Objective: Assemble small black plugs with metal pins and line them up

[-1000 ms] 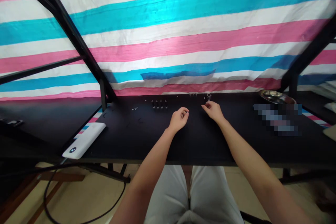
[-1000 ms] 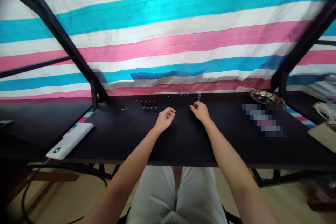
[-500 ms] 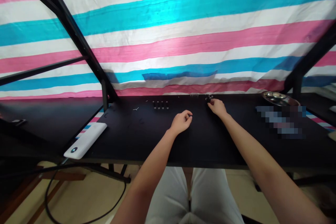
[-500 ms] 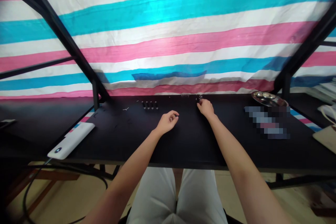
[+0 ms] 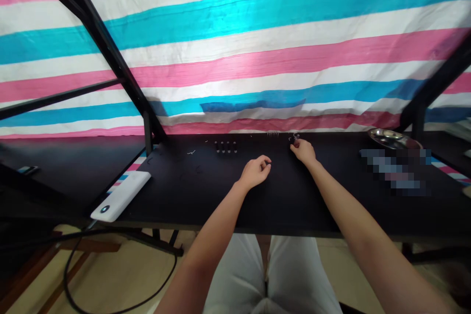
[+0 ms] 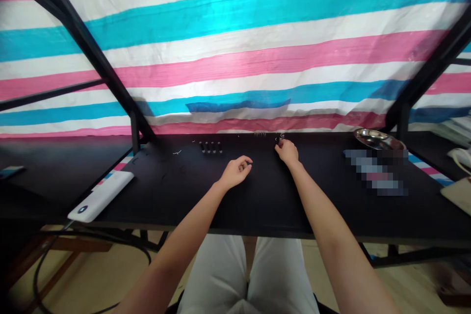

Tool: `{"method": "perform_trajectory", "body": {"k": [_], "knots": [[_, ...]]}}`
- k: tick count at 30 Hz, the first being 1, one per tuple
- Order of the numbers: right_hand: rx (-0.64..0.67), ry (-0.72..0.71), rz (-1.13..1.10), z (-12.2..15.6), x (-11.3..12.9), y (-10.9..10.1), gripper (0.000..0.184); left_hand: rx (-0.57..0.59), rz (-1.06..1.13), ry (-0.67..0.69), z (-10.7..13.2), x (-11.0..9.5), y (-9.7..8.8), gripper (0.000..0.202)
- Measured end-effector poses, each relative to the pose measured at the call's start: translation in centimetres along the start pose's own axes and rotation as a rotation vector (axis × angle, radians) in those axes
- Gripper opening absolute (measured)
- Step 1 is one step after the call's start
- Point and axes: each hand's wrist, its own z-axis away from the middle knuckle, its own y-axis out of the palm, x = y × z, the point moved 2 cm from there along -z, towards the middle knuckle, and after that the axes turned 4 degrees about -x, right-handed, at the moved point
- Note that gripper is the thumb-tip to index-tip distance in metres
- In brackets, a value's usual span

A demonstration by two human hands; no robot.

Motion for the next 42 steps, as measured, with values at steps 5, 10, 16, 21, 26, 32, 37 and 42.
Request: {"method": "perform_trajectory", "body": {"k": [5, 10, 16, 21, 26, 32, 37, 42], "knots": [[-0.033, -0.031, -0.015, 0.4, 0.0, 0.1, 0.019, 0.003, -0.006, 0.005, 0.0, -0.1, -0.1, 0.019], [-0.038, -0.021, -0.034, 0.6, 0.1, 0.0, 0.020, 0.006, -0.015, 0.001, 0.0, 0.0, 0.0, 0.018], [-0.039, -0.020, -0.034, 0.6, 0.0, 0.1, 0.021, 0.004, -0.022, 0.007, 0.0, 0.1, 0.1, 0.018], [-0.040, -0.022, -0.038, 0.6, 0.0, 0.1, 0.021, 0.002, -0.020, 0.001, 0.0, 0.0, 0.0, 0.018], [-0.035, -0.028, -0.068, 0.6, -0.1, 0.0, 0.021, -0.010, -0.010, 0.009, 0.0, -0.1, -0.1, 0.018], [-0.029, -0.050, -0.120, 0.2, -1.2, 0.5, 0.016, -0.026, -0.009, 0.012, 0.0, -0.2, -0.1, 0.018], [-0.033, -0.040, -0.136, -0.2, -2.2, 0.6, 0.013, -0.022, -0.003, 0.002, 0.0, -0.2, -0.1, 0.018], [-0.042, 0.014, -0.099, -0.1, -2.4, 0.2, 0.016, -0.030, -0.002, 0.022, 0.0, 0.0, 0.0, 0.018]]}}
